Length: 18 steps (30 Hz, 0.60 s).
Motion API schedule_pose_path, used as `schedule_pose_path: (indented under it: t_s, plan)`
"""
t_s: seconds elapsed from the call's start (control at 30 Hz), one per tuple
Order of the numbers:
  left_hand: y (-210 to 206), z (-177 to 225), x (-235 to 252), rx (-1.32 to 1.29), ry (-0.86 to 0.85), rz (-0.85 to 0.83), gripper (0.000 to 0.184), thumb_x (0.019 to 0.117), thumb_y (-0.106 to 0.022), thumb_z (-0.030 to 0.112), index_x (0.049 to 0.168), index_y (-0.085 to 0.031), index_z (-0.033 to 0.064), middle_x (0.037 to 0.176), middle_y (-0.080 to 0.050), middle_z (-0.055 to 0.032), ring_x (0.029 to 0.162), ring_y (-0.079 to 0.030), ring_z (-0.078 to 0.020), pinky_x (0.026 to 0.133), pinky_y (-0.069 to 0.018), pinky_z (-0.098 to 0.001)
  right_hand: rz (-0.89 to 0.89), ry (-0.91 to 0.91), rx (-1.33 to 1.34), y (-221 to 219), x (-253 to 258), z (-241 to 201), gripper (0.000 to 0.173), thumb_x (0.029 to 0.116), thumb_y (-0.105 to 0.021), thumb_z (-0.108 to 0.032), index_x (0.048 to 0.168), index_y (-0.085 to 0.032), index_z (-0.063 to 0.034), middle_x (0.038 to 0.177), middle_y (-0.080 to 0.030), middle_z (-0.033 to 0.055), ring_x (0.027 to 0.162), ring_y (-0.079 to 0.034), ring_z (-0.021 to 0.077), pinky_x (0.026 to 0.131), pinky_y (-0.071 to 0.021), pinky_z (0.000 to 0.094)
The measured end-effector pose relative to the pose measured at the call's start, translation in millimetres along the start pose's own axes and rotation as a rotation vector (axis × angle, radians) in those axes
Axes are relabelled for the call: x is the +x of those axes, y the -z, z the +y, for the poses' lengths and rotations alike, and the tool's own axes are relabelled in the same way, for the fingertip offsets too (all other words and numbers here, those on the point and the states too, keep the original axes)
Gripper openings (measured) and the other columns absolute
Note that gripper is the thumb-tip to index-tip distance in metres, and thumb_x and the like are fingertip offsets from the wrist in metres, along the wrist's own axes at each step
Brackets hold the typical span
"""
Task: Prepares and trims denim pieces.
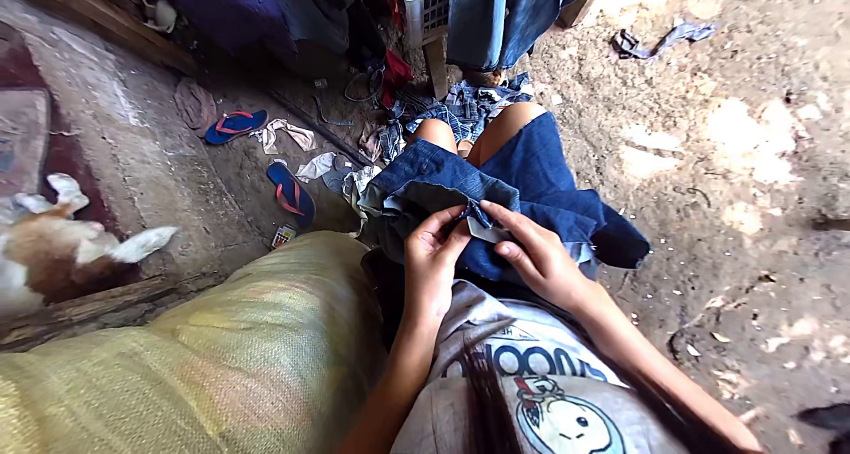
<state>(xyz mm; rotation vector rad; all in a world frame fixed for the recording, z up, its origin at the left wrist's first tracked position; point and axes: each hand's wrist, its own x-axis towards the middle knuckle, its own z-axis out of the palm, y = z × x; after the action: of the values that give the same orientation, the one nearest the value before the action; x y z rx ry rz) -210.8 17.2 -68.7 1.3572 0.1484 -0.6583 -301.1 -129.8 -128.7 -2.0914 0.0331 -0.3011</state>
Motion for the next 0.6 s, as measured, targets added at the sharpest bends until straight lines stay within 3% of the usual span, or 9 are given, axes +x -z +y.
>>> schedule_pose_path:
  t_s: [0.23, 0.47, 0.6]
  plan:
    - [-0.6, -7.6, -7.8, -0.039, 0.060, 0.050, 0.023, 0.0932, -0.057, -0.012, 0.113, -0.066, -0.0045, 0.095, -0.072, -0.0041, 0.089, -0.069, -0.0073, 0.085, -0.0585, -0.0263, 0.075, -0.033, -0.044, -12.7, 2.3, -4.4, 0.050, 0.1071, -0.047, -0.043, 0.140, -0.061, -0.0085, 0.096, -0.069, 0.0158, 0.078, -0.066, 0.0205, 0.069, -0.0540, 0.0340]
    - [-6.1, -5.0, -15.9, -0.173, 0.103, 0.061, 0.022, 0.0930, -0.053, -0.013, 0.104, -0.068, -0.0019, 0.092, -0.073, -0.0030, 0.087, -0.070, -0.0081, 0.084, -0.0594, -0.0274, 0.133, -0.033, -0.028, -14.1, 0.8, -7.2, 0.058, 0.1055, -0.049, -0.047, 0.140, -0.059, -0.0020, 0.094, -0.069, 0.0160, 0.078, -0.064, 0.0168, 0.071, -0.0530, 0.0301]
    - [-7.9, -13.0, -19.1, -0.128, 0.038, 0.061, 0.019, 0.0887, -0.057, -0.014, 0.097, -0.069, -0.0013, 0.087, -0.073, -0.0013, 0.083, -0.070, -0.0060, 0.081, -0.0597, -0.0252, 0.157, -0.044, 0.000, -14.0, 1.0, -10.4, 0.058, 0.1044, -0.052, -0.046, 0.138, -0.058, 0.0008, 0.097, -0.070, 0.0146, 0.080, -0.064, 0.0124, 0.073, -0.0525, 0.0263]
